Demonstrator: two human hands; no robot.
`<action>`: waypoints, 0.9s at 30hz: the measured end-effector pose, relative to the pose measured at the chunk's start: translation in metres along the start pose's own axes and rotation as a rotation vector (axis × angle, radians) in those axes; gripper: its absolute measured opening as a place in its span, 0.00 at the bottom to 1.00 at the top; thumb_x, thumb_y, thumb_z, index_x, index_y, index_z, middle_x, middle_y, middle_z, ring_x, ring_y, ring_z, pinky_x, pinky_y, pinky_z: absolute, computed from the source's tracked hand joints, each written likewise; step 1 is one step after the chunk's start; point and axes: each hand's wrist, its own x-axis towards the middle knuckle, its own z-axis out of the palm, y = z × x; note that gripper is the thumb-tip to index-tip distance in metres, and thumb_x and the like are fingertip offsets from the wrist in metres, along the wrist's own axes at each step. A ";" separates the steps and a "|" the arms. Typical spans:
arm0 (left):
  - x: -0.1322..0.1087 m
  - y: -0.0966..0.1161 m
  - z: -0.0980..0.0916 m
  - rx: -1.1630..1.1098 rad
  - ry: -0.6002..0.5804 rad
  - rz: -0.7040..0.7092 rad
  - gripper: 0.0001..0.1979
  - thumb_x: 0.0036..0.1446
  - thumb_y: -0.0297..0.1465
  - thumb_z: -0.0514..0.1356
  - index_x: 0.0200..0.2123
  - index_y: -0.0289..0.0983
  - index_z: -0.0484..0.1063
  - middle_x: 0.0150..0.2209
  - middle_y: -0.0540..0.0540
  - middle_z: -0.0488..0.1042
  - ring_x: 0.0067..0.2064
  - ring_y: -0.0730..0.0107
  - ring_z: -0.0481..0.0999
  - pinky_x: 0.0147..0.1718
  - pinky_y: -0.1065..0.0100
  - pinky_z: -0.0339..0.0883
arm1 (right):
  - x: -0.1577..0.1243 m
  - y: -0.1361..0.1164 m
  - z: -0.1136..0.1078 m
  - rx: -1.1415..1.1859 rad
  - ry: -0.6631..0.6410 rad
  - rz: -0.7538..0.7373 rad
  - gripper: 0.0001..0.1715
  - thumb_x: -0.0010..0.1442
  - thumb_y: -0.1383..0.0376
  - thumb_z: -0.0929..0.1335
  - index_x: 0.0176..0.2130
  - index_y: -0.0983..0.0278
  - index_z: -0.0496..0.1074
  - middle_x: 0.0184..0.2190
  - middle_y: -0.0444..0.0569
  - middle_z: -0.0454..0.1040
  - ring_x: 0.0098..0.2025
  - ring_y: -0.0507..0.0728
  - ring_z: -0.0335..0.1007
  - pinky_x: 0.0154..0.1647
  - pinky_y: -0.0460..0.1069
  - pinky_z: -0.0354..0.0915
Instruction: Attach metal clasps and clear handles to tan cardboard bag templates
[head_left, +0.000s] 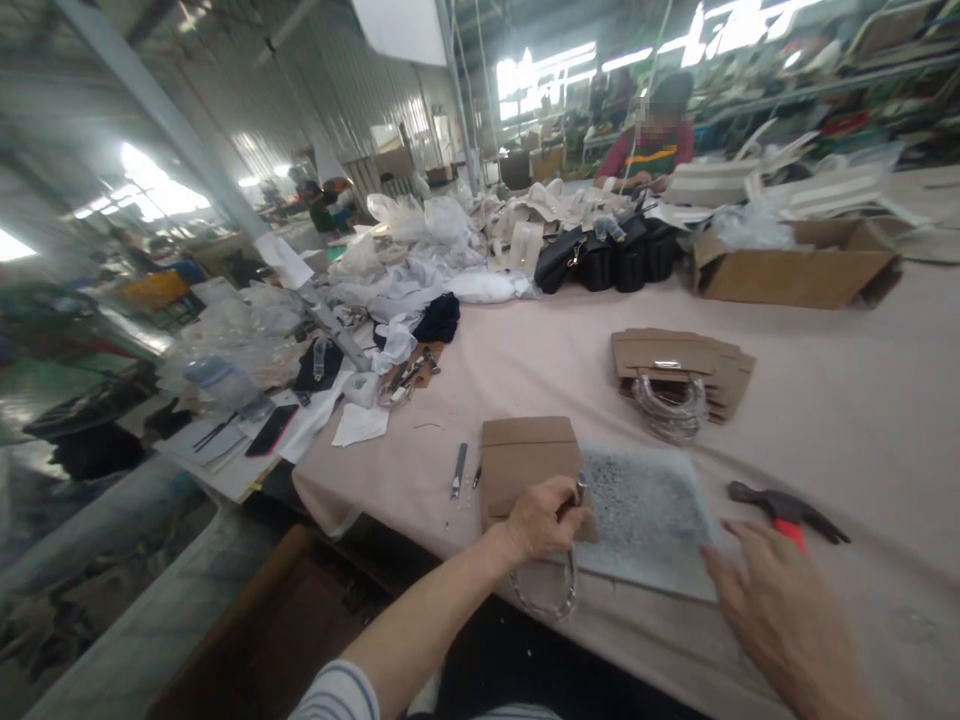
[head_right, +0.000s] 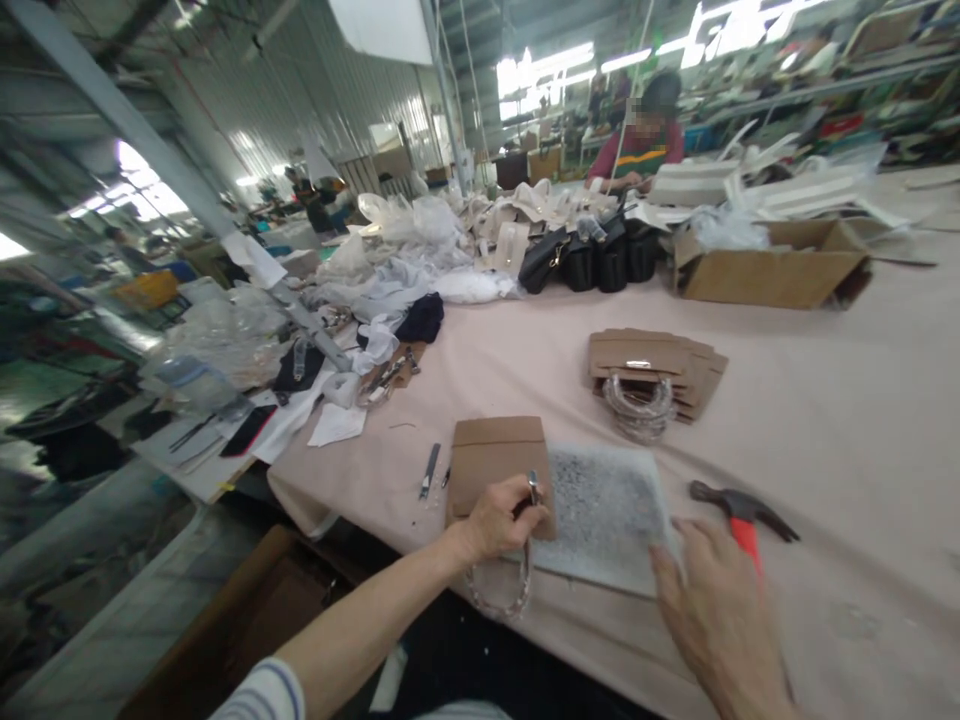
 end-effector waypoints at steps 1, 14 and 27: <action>0.000 0.001 -0.001 -0.003 -0.004 -0.004 0.05 0.58 0.30 0.61 0.39 0.38 0.72 0.36 0.44 0.77 0.38 0.63 0.78 0.42 0.66 0.73 | -0.002 -0.020 0.011 0.072 0.019 -0.103 0.22 0.65 0.53 0.60 0.48 0.65 0.71 0.50 0.65 0.73 0.53 0.68 0.69 0.53 0.61 0.66; 0.040 -0.019 -0.035 -0.875 0.509 -0.714 0.21 0.61 0.49 0.57 0.34 0.35 0.68 0.36 0.40 0.79 0.34 0.65 0.81 0.37 0.62 0.77 | -0.025 -0.112 0.070 -0.008 -0.113 -0.193 0.17 0.64 0.61 0.67 0.51 0.64 0.69 0.51 0.58 0.71 0.49 0.66 0.67 0.49 0.58 0.60; -0.052 -0.089 -0.157 0.640 0.145 -0.841 0.06 0.61 0.30 0.58 0.32 0.36 0.73 0.37 0.40 0.78 0.43 0.56 0.76 0.45 0.61 0.65 | -0.012 -0.121 0.049 -0.290 -0.432 0.008 0.11 0.70 0.62 0.59 0.37 0.63 0.66 0.28 0.54 0.74 0.28 0.62 0.74 0.26 0.51 0.55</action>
